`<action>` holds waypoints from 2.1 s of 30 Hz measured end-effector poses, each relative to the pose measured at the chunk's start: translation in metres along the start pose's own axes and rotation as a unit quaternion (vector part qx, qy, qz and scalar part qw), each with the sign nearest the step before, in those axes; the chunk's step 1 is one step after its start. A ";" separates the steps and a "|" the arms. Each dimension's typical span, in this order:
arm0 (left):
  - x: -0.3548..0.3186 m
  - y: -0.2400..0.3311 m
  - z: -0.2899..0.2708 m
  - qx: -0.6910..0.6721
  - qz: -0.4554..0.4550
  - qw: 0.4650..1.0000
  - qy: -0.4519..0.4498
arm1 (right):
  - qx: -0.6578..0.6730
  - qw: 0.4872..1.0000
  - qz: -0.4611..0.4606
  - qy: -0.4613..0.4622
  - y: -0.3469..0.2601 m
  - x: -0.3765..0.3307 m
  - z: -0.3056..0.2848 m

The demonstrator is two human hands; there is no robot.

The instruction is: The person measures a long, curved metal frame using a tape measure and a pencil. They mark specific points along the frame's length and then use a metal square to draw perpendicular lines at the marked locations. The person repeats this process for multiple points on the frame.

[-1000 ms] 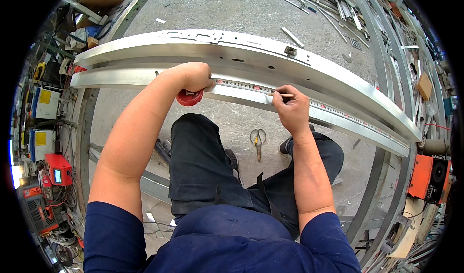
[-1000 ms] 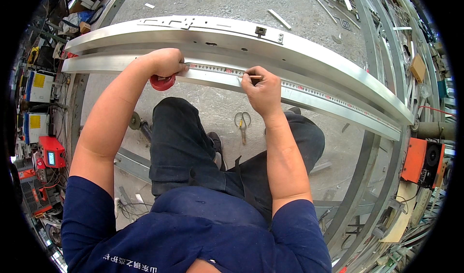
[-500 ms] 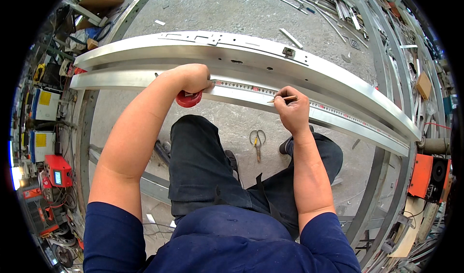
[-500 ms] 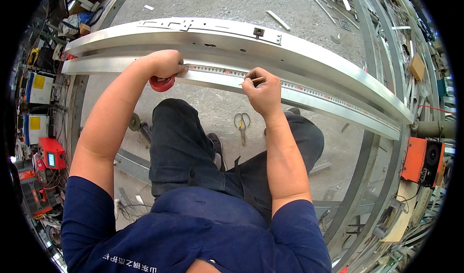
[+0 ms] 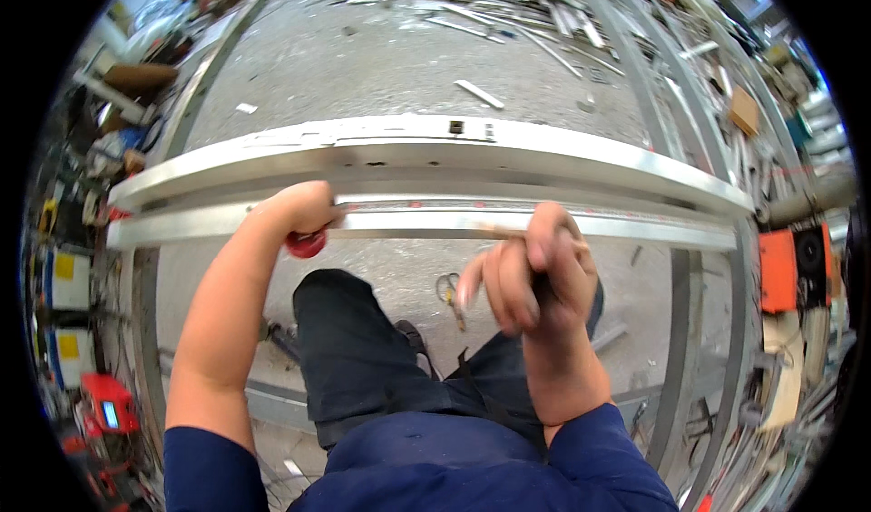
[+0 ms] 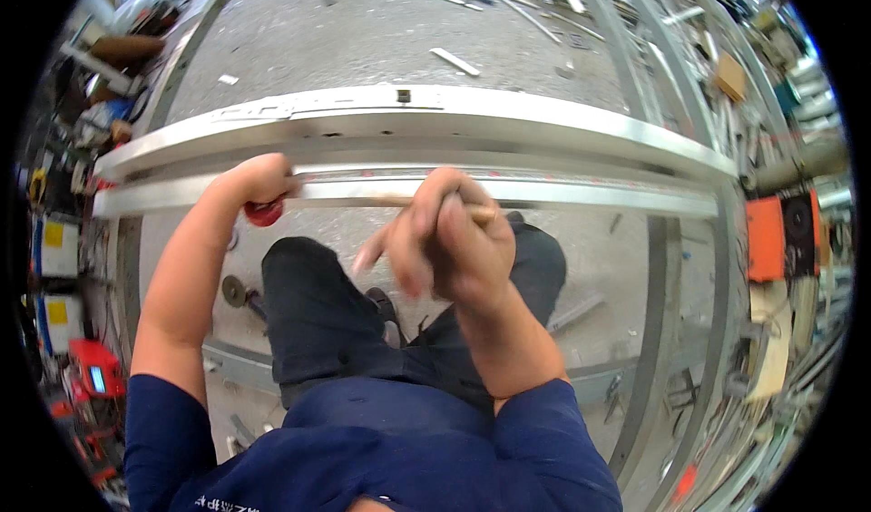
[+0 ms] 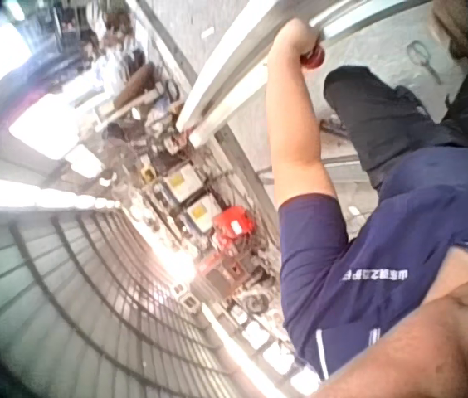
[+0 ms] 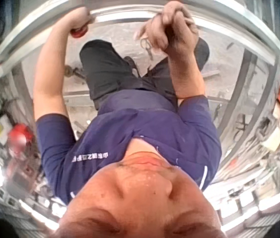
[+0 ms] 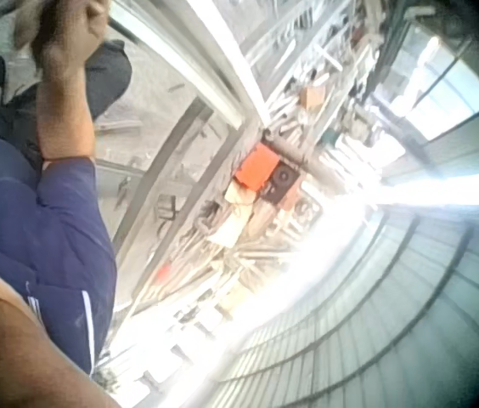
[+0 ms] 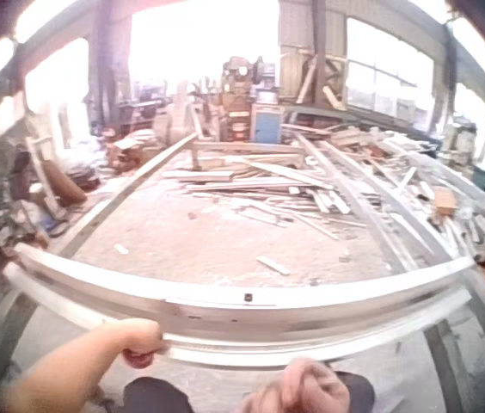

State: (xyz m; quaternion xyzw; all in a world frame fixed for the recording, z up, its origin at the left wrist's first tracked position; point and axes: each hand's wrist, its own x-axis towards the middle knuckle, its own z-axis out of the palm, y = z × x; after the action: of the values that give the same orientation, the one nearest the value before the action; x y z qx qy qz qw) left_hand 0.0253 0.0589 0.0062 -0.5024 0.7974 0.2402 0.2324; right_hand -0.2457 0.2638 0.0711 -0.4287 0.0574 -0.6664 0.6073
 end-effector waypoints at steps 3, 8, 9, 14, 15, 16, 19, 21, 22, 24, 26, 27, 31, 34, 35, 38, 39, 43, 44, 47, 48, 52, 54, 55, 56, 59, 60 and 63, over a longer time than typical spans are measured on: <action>0.009 -0.005 0.008 0.004 0.011 1.000 0.023 | 0.184 0.980 -0.037 -0.071 -0.043 -0.011 0.060; -0.003 -0.010 0.012 -0.008 -0.018 0.999 0.032 | 0.306 0.925 -0.098 -0.202 -0.074 0.002 0.114; -0.005 -0.006 0.010 -0.024 -0.035 0.999 0.028 | 0.314 0.925 -0.156 -0.143 -0.071 -0.004 0.130; -0.001 0.000 0.010 -0.012 -0.001 0.999 0.040 | 0.246 0.917 -0.284 -0.132 -0.069 -0.017 0.151; 0.000 -0.003 0.011 -0.014 -0.005 0.999 0.040 | 0.245 0.918 -0.282 -0.134 -0.070 -0.020 0.153; 0.001 -0.007 0.013 -0.015 -0.010 0.999 0.039 | 0.245 0.918 -0.281 -0.135 -0.070 -0.022 0.155; -0.001 -0.001 0.011 -0.013 -0.016 0.999 0.034 | 0.232 0.926 -0.276 -0.110 -0.074 -0.036 0.166; 0.002 -0.007 0.015 -0.016 -0.022 0.999 0.036 | 0.233 0.932 -0.267 -0.074 -0.071 -0.053 0.178; 0.006 -0.008 0.017 -0.002 -0.010 0.999 0.037 | 0.225 0.936 -0.261 -0.063 -0.072 -0.057 0.182; 0.013 -0.019 0.021 0.021 0.002 0.999 0.043 | 0.201 0.946 -0.248 -0.057 -0.079 -0.065 0.188; 0.019 -0.027 0.022 0.055 0.016 0.997 0.044 | 0.164 0.962 -0.161 -0.149 -0.090 -0.064 0.161; 0.008 -0.027 0.018 0.035 -0.016 0.999 0.030 | 0.148 0.961 -0.119 -0.199 -0.094 -0.064 0.145; 0.030 -0.012 0.021 0.019 0.026 0.999 0.030 | -0.065 0.997 -0.029 -0.025 -0.090 -0.089 0.134; 0.011 -0.015 0.018 0.027 -0.002 0.999 0.030 | -0.268 0.950 0.058 0.150 -0.066 -0.123 0.088; 0.011 -0.014 0.017 0.046 0.001 0.999 0.025 | -0.315 0.919 0.105 0.213 -0.060 -0.134 0.070; 0.006 -0.013 0.015 0.014 -0.002 1.000 0.025 | -0.578 0.739 0.250 0.238 -0.043 -0.174 0.012; 0.006 -0.012 0.015 0.003 -0.002 1.000 0.015 | -0.672 0.673 0.233 0.201 -0.033 -0.187 -0.004; 0.000 -0.006 0.015 0.000 0.007 1.000 0.019 | -0.747 0.615 0.229 0.109 0.013 -0.239 -0.048; -0.002 -0.006 0.015 0.000 0.012 0.999 0.030 | -0.728 0.640 0.220 0.113 0.018 -0.236 -0.050; -0.005 0.000 0.008 -0.028 -0.032 0.999 0.004 | -0.725 0.638 0.220 0.139 0.028 -0.228 -0.056; -0.003 -0.003 0.011 -0.021 -0.027 0.999 0.007 | -0.729 0.635 0.223 0.125 0.029 -0.228 -0.061; 0.001 -0.002 0.009 -0.008 -0.028 1.000 -0.007 | -0.728 0.630 0.235 0.138 0.026 -0.232 -0.076; -0.002 0.002 0.006 -0.014 -0.042 0.999 -0.017 | -0.727 0.631 0.226 0.149 0.022 -0.234 -0.080; -0.002 0.001 0.005 -0.012 -0.039 0.999 -0.011 | -0.726 0.631 0.225 0.154 0.020 -0.235 -0.083; -0.005 -0.002 0.006 -0.011 -0.038 0.999 -0.006 | -0.725 0.633 0.224 0.157 0.019 -0.236 -0.085; 0.001 -0.003 0.004 0.002 -0.038 0.999 -0.001 | -0.713 0.636 0.232 0.182 0.012 -0.246 -0.098; 0.004 -0.003 0.005 0.017 -0.027 0.999 0.007 | -0.710 0.635 0.235 0.195 0.008 -0.250 -0.104; -0.005 0.027 -0.008 -0.019 -0.082 0.996 -0.023 | -0.695 0.629 0.253 0.238 -0.005 -0.260 -0.116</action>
State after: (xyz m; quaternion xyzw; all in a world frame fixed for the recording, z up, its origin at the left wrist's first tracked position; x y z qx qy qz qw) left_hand 0.0018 0.0680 0.0198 -0.5649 0.7433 0.2466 0.2600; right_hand -0.3507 0.4373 -0.1290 -0.5189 0.7527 -0.3272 0.2391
